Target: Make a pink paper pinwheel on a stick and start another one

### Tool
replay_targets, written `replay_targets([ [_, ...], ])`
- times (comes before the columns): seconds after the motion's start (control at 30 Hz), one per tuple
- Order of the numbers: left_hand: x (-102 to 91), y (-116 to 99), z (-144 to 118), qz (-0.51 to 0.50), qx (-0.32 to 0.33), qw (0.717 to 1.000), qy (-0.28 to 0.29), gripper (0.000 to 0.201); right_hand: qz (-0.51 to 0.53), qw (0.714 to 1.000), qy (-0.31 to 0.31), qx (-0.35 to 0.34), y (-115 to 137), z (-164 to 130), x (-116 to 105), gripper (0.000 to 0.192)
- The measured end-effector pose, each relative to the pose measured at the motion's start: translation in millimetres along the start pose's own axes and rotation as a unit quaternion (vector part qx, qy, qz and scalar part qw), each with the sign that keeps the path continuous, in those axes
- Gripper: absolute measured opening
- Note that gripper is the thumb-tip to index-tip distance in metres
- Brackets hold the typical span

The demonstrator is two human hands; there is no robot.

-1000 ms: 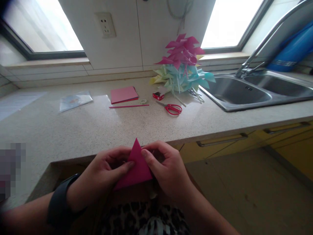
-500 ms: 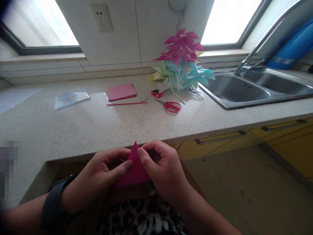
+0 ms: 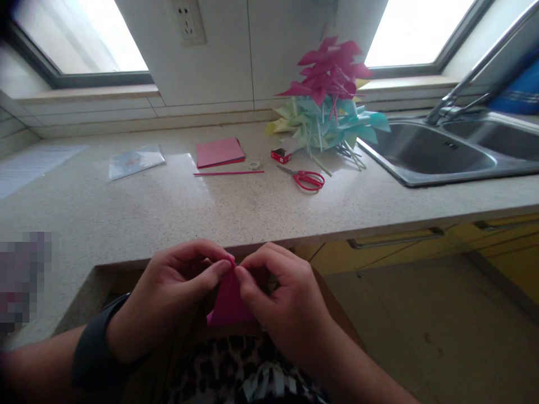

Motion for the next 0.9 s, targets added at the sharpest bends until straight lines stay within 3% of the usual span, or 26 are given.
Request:
replay_targets([
  [0.4, 0.4, 2.2, -3.2, -0.022, -0.015, 0.999, 0.021, 0.013, 0.000, 1.000, 0.011, -0.016, 4.5, 1.9, 1.0, 0.016],
  [0.63, 1.0, -4.6, -1.2, -0.137, -0.023, 0.990, -0.009, 0.007, 0.011, 0.999, 0.015, 0.027, 2.1, -4.1, -3.0, 0.004],
  [0.9, -2.1, -1.2, 0.8, -0.189, -0.014, 0.981, -0.029, 0.007, 0.026, 0.997, -0.020, 0.069, -2.5, -3.8, -8.0, 0.010],
])
Point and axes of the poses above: each hand's wrist, its own z-axis towards the middle knuckle, its own x-axis out of the palm, y = z × x, the point moved 3 cm from there along z, towards the middle knuckle, and after that the axes turned 14 degrees about -y, right-handed, at the moved point
